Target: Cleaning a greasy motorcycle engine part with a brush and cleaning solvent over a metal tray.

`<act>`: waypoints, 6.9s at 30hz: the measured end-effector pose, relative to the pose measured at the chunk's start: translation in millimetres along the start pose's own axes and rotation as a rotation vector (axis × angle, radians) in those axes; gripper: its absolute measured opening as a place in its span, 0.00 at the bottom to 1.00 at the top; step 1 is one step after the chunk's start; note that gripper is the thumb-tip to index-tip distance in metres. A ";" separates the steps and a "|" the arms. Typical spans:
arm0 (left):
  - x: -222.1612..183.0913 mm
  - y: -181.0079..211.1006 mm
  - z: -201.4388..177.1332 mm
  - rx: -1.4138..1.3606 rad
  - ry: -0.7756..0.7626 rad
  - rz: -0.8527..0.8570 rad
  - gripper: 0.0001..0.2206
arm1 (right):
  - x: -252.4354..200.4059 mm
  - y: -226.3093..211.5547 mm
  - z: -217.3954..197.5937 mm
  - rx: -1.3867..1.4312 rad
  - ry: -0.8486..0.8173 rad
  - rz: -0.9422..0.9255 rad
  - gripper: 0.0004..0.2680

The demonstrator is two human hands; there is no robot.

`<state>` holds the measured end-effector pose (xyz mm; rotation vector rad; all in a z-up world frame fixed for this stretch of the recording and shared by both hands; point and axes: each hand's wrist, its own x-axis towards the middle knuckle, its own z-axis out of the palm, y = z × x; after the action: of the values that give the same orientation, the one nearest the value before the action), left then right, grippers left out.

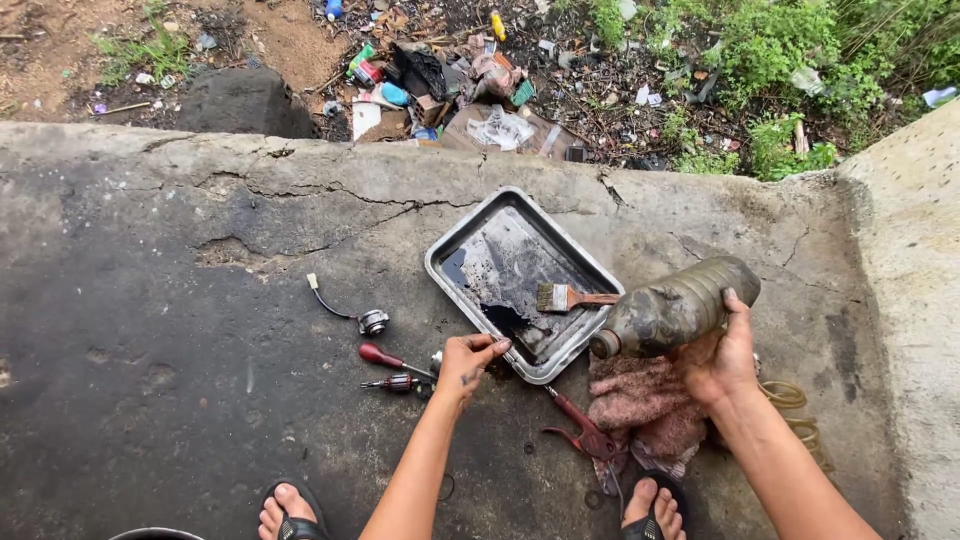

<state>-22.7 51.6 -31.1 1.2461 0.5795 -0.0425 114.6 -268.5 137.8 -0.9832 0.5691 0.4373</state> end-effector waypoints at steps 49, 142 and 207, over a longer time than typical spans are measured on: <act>6.2 84.6 -108.2 1.113 0.395 0.045 0.16 | 2.8 8.5 -6.5 -0.026 0.002 0.052 0.26; -4.9 63.9 56.9 0.920 -0.150 0.559 0.18 | -40.7 19.1 -0.9 -0.774 -0.134 -1.011 0.16; 5.6 55.8 59.5 -0.659 -0.216 -0.245 0.12 | -44.8 12.6 17.1 -0.537 -0.116 -1.040 0.20</act>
<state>24.2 18.4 27.0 0.5191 0.4979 -0.1747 76.9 -251.5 165.2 -1.5973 -0.2263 -0.3110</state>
